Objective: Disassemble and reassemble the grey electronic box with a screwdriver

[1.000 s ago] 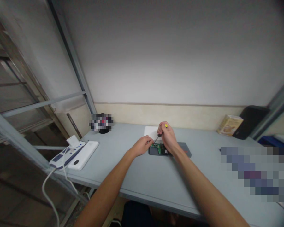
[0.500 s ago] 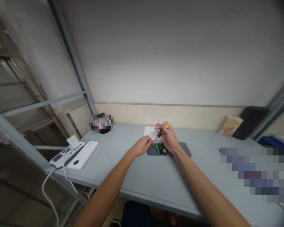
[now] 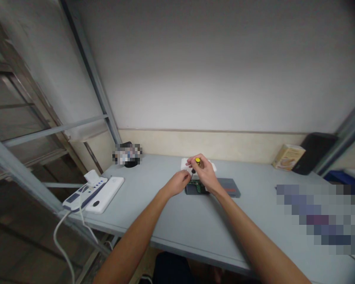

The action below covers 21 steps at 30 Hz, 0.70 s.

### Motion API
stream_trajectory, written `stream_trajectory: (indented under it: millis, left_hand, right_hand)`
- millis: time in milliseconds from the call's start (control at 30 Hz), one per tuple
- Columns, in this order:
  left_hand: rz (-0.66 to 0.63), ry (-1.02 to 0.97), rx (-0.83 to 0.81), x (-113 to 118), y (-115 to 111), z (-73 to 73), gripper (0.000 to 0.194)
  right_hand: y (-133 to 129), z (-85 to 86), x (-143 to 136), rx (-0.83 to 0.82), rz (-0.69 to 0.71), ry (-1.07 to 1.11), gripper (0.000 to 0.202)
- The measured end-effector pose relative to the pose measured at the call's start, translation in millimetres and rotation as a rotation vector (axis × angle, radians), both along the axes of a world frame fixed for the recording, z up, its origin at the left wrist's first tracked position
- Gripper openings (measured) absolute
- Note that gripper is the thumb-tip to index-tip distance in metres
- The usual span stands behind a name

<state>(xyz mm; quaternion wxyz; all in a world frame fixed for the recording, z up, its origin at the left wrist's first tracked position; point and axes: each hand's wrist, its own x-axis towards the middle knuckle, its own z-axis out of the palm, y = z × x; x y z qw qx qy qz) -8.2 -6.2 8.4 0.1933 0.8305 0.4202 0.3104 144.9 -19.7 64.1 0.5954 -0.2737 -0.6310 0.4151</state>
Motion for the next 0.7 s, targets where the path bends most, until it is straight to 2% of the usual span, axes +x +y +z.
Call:
stream_trajectory:
  millis: [200, 333, 433, 700]
  left_hand:
    - [-0.049, -0.034, -0.014, 5.9, -1.9, -0.7, 0.03]
    - [-0.05, -0.012, -0.004, 9.7, -3.2, 0.6, 0.033]
    - [-0.04, -0.007, -0.008, 10.5, -4.5, 2.7, 0.034]
    - [-0.031, -0.017, -0.006, 9.0, -5.7, 3.5, 0.035]
  right_hand:
    - [-0.8, 0.8, -1.5, -0.024, -0.066, 0.022, 0.03]
    - [-0.4, 3.1, 0.8, -0.05, -0.008, 0.071, 0.035]
    - [-1.6, 4.1, 2.4, -0.063, -0.025, 0.05, 0.03]
    - [3.6, -1.0, 0.2, -0.097, 0.003, 0.131, 0.032]
